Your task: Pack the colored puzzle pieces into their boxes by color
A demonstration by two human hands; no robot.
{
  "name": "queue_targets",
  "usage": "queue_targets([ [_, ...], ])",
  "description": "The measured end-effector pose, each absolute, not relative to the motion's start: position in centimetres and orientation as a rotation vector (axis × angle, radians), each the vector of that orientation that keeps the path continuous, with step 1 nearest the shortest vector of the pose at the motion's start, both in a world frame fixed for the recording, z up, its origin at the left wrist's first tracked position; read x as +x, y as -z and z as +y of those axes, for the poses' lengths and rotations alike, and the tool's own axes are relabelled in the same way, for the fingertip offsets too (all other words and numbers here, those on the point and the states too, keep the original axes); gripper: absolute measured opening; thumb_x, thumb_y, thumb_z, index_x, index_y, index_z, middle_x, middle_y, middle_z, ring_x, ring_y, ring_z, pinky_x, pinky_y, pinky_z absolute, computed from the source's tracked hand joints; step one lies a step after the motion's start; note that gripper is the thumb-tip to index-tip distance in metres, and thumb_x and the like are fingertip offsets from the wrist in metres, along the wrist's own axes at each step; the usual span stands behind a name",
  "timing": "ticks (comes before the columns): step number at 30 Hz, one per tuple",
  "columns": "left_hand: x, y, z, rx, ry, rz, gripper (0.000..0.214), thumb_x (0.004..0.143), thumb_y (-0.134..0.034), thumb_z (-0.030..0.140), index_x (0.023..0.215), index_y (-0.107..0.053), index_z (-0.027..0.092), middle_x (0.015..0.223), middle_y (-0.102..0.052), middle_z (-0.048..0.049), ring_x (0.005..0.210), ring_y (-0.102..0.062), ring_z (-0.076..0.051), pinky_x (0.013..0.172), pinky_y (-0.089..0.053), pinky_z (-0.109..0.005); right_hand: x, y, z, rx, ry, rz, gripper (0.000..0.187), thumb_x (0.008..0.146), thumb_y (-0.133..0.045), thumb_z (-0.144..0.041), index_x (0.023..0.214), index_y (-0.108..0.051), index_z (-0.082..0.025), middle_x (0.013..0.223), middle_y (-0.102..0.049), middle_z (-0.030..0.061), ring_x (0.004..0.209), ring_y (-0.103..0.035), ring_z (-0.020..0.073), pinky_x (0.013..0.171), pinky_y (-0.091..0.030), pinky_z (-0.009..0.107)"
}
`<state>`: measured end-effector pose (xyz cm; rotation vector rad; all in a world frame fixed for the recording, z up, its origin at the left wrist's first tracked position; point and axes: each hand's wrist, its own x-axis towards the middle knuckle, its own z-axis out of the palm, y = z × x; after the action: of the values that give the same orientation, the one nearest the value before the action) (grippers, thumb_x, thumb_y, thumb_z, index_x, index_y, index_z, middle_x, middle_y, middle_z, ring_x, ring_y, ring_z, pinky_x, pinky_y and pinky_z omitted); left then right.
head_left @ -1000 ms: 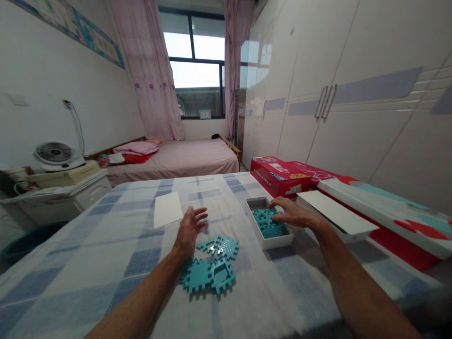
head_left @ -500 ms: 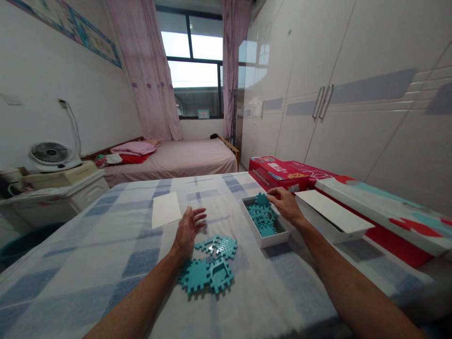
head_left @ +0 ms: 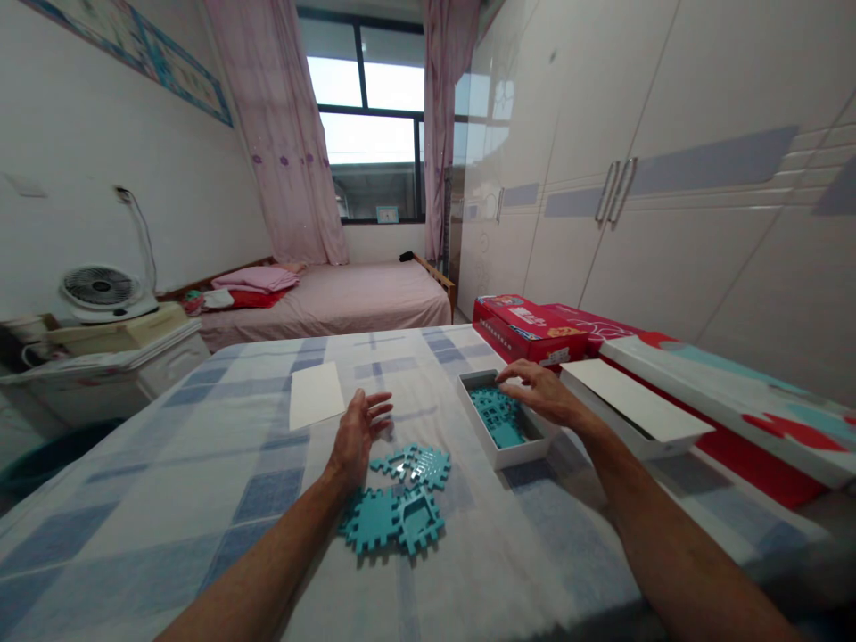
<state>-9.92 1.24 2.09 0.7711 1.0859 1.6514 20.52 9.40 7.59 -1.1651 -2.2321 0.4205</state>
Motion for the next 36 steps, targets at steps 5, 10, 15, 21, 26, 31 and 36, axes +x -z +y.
queue_targets([
  [5, -9.8, -2.1, 1.2, 0.776, -1.66, 1.083, 0.054, 0.071, -0.058, 0.063, 0.089, -0.068, 0.013, 0.107, -0.065, -0.0109, 0.096, -0.058, -0.021, 0.073, -0.046, -0.029, 20.5, -8.1, 8.7, -1.26, -0.422, -2.455, 0.025, 0.082, -0.052, -0.032, 0.091, -0.072, -0.02, 0.091, -0.072, 0.0049, 0.086, -0.064, 0.0207, 0.079, -0.046, 0.031],
  [10, -9.9, -2.1, 1.2, 0.765, -1.656, 1.081, 0.054, 0.071, -0.058, 0.063, 0.09, -0.068, 0.013, 0.11, -0.064, -0.0113, 0.096, -0.058, -0.02, 0.072, -0.046, -0.028, 20.7, -8.3, 8.4, -1.318, -0.248, -2.427, 0.025, 0.081, -0.052, -0.026, 0.095, -0.072, -0.02, 0.102, -0.07, 0.0067, 0.1, -0.062, 0.0228, 0.087, -0.045, 0.033],
  [15, -9.9, -2.2, 1.2, 0.765, -1.661, 1.079, 0.053, 0.07, -0.059, 0.062, 0.088, -0.068, 0.014, 0.107, -0.065, -0.0108, 0.096, -0.058, -0.021, 0.073, -0.046, -0.029, 20.5, -8.6, 8.0, -1.331, -0.399, -2.479, 0.026, 0.081, -0.054, -0.029, 0.099, -0.072, -0.022, 0.091, -0.072, 0.0048, 0.082, -0.066, 0.02, 0.076, -0.048, 0.029],
  [21, -9.9, -2.2, 1.2, 0.765, -1.665, 1.083, 0.052, 0.071, -0.059, 0.062, 0.088, -0.068, 0.014, 0.105, -0.066, -0.0099, 0.096, -0.059, -0.021, 0.073, -0.046, -0.029, 20.6, -9.2, 7.6, -1.344, -0.319, -2.411, 0.028, 0.083, -0.05, -0.031, 0.1, -0.071, -0.023, 0.092, -0.072, 0.0043, 0.085, -0.066, 0.0212, 0.075, -0.047, 0.03],
  [26, -9.9, -2.2, 1.2, 0.76, -1.652, 1.09, 0.052, 0.072, -0.058, 0.062, 0.088, -0.068, 0.014, 0.106, -0.066, -0.0106, 0.097, -0.058, -0.021, 0.073, -0.046, -0.029, 20.6, -9.0, 7.4, -1.358, -0.361, -2.475, 0.028, 0.084, -0.051, -0.032, 0.1, -0.072, -0.024, 0.086, -0.072, 0.0047, 0.078, -0.066, 0.0203, 0.074, -0.048, 0.031],
  [31, -9.9, -2.2, 1.2, 0.759, -1.646, 1.098, 0.051, 0.074, -0.056, 0.061, 0.089, -0.068, 0.013, 0.108, -0.065, -0.011, 0.097, -0.058, -0.02, 0.073, -0.046, -0.028, 19.8, -8.0, 7.8, -1.081, -0.211, -2.531, 0.02, 0.08, -0.058, -0.027, 0.091, -0.075, -0.025, 0.117, -0.065, 0.0059, 0.121, -0.05, 0.0262, 0.104, -0.036, 0.043],
  [36, -9.8, -2.2, 1.2, 0.763, -1.655, 1.093, 0.052, 0.073, -0.057, 0.062, 0.088, -0.068, 0.014, 0.107, -0.066, -0.0105, 0.095, -0.059, -0.02, 0.073, -0.046, -0.029, 19.7, -7.3, 8.4, -1.088, -0.173, -2.519, 0.019, 0.081, -0.056, -0.023, 0.083, -0.074, -0.022, 0.109, -0.068, 0.0073, 0.113, -0.054, 0.0258, 0.102, -0.037, 0.044],
])
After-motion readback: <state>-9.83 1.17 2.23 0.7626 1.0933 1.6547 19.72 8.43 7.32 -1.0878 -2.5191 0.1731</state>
